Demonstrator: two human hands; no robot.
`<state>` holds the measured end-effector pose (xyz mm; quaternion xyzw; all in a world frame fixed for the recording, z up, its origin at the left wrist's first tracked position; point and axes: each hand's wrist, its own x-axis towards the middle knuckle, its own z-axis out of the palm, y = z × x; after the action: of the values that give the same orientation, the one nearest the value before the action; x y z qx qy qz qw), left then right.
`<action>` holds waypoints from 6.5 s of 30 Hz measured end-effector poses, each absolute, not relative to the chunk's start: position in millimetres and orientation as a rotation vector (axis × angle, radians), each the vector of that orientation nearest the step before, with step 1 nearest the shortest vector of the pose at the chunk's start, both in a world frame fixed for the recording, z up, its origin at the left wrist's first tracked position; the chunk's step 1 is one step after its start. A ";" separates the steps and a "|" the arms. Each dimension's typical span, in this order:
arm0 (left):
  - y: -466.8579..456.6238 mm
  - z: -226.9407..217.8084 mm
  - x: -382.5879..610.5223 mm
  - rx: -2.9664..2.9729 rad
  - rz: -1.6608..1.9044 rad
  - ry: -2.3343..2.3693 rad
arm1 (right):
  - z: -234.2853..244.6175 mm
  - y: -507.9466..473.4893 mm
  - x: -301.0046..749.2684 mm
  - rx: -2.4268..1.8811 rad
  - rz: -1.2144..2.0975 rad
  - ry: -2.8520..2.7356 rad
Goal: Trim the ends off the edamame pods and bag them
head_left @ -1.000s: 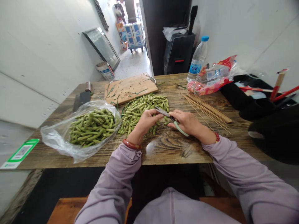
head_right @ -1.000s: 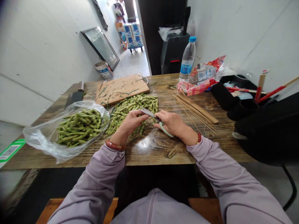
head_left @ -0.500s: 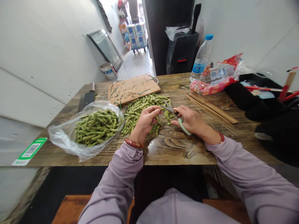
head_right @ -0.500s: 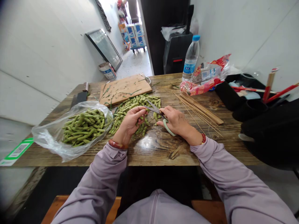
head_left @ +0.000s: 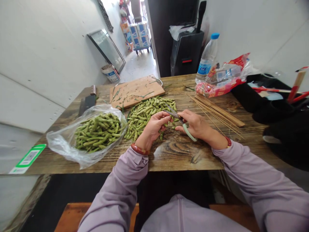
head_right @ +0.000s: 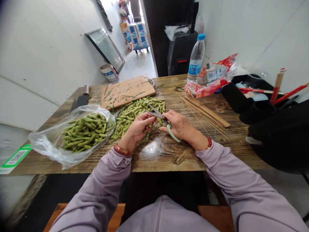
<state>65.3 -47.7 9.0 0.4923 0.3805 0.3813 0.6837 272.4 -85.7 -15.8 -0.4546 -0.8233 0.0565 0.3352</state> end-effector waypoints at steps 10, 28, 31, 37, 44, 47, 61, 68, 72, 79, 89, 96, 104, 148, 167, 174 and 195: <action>-40.1 14.8 61.1 0.991 0.969 0.859 | -12.8 -89.1 271.1 -1.330 0.099 -2.220; -23.7 -2.8 85.4 2.112 0.720 1.432 | -9.4 -76.9 282.0 -1.414 0.071 -2.057; -23.7 -0.7 95.7 2.307 0.444 1.632 | -6.2 -77.5 280.5 -1.447 0.074 -2.056; -18.2 -0.9 104.7 2.369 0.282 1.683 | -0.1 -76.9 280.4 -1.470 0.105 -2.022; -46.8 19.2 84.6 1.814 0.819 1.310 | -8.8 -68.8 286.5 -1.399 0.066 -1.925; -74.5 28.9 67.4 1.503 0.896 1.245 | -13.7 -67.5 287.9 -1.387 0.060 -1.825; -147.3 17.0 36.6 1.189 0.980 0.911 | -21.2 -197.6 215.5 -1.119 0.728 -1.344; -137.9 0.6 23.5 1.064 1.061 0.832 | -23.7 -187.3 188.4 -0.957 1.226 -0.953; -133.0 -11.8 13.4 1.051 1.050 0.804 | -24.6 -175.0 176.7 -0.930 1.332 -0.989; -126.7 -16.7 8.6 1.012 1.105 0.856 | -24.4 -175.4 183.4 -0.922 1.405 -1.042; -131.7 -20.6 11.2 1.062 1.093 0.901 | 1.7 -150.3 205.7 -1.050 1.302 -1.209; -131.3 -21.1 12.5 1.045 1.126 0.891 | 37.4 -111.7 216.4 -1.214 0.414 -1.886; -135.4 -17.7 13.1 1.145 1.063 0.912 | -4.0 -151.9 203.3 -1.272 0.937 -1.632; -148.5 -23.6 14.5 1.448 1.027 0.964 | -5.1 -180.8 218.4 -1.451 -0.079 -2.490; -142.5 -25.0 14.5 0.851 1.319 0.770 | -12.9 -191.0 234.3 -1.571 -0.086 -2.311; -141.2 -21.5 10.6 0.682 1.325 0.708 | -15.4 -193.6 225.2 -1.539 -0.022 -2.306; -143.0 -24.9 14.0 0.783 1.308 0.781 | -17.9 -178.1 198.0 -1.368 0.053 -2.233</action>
<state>14.0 -143.0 -24.9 0.3452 0.3447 0.5769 0.6551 198.0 -178.1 -17.9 -0.5045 -0.8236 0.0195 0.2585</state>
